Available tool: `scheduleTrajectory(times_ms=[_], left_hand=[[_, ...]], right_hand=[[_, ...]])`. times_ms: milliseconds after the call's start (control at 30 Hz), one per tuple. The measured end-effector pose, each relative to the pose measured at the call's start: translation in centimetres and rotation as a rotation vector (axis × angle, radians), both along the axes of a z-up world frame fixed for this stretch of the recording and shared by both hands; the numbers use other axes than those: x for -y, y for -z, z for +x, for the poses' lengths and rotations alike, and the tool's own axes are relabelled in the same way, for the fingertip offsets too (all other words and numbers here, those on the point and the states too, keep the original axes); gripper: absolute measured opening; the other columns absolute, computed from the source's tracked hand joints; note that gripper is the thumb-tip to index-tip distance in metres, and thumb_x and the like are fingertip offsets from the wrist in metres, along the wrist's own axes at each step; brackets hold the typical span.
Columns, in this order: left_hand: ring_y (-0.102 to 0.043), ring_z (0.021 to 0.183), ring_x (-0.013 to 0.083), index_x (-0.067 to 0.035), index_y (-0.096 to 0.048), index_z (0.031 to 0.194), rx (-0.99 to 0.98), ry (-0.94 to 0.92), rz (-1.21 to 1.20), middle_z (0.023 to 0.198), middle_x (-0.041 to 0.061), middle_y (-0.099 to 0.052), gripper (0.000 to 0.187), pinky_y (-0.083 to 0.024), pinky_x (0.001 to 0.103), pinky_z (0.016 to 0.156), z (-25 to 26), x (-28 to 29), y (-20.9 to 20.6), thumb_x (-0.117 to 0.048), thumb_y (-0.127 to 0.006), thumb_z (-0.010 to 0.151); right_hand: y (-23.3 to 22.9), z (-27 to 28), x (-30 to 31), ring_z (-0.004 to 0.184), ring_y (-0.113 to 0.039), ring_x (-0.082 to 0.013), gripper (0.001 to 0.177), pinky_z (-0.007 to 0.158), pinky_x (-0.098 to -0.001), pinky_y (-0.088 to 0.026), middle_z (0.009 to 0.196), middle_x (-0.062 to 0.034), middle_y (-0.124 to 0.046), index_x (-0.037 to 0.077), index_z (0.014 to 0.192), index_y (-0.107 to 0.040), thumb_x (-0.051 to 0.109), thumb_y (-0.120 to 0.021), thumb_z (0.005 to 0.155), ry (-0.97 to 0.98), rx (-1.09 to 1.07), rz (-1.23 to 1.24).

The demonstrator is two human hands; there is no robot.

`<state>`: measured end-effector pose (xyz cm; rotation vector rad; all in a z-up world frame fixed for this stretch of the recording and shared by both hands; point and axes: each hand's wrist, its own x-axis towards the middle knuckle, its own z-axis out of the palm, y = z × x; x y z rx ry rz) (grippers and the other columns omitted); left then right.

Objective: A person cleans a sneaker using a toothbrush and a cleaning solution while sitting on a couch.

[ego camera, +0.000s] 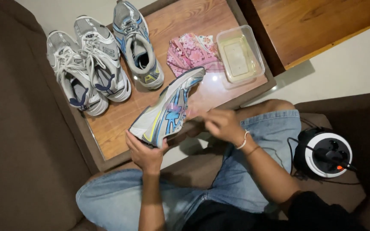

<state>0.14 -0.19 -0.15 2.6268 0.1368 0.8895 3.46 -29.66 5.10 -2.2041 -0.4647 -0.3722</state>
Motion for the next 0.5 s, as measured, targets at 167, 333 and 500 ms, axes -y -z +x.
scheduleTrajectory(times_ms=[167, 333, 500], left_hand=[[-0.069, 0.099, 0.0453, 0.012, -0.047, 0.148, 0.004, 0.000, 0.016, 0.134, 0.032, -0.057, 0.124, -0.056, 0.048, 0.079, -0.3, -0.3, 0.1, -0.081, -0.065, 0.067], [-0.069, 0.101, 0.0456, 0.012, -0.047, 0.148, -0.002, -0.004, 0.013, 0.133, 0.032, -0.057, 0.124, -0.056, 0.048, 0.080, -0.1, 0.0, 0.4, -0.081, -0.065, 0.069], [-0.068, 0.101, 0.0481, 0.012, -0.045, 0.149, 0.002, 0.018, -0.027, 0.134, 0.034, -0.056, 0.124, -0.056, 0.051, 0.080, -0.1, -0.1, 0.4, -0.079, -0.066, 0.068]], right_hand=[[-2.4, 1.4, 0.2, 0.071, -0.068, -0.0406, 0.029, 0.064, -0.0433, -0.055, 0.078, -0.0208, -0.070, 0.000, 0.113, -0.077, -0.004, -0.059, 0.090, 0.227, 0.091, 0.127], [-0.2, 0.3, 0.3, 0.070, -0.071, -0.0364, 0.034, 0.066, -0.0414, -0.058, 0.075, -0.0162, -0.073, 0.006, 0.111, -0.078, -0.004, -0.061, 0.084, 0.008, -0.036, 0.175], [-1.7, 1.9, 0.3, 0.090, -0.072, -0.0405, 0.036, 0.076, -0.0447, -0.057, 0.099, -0.0217, -0.075, 0.001, 0.123, -0.073, -0.007, -0.061, 0.090, 0.287, 0.070, 0.169]])
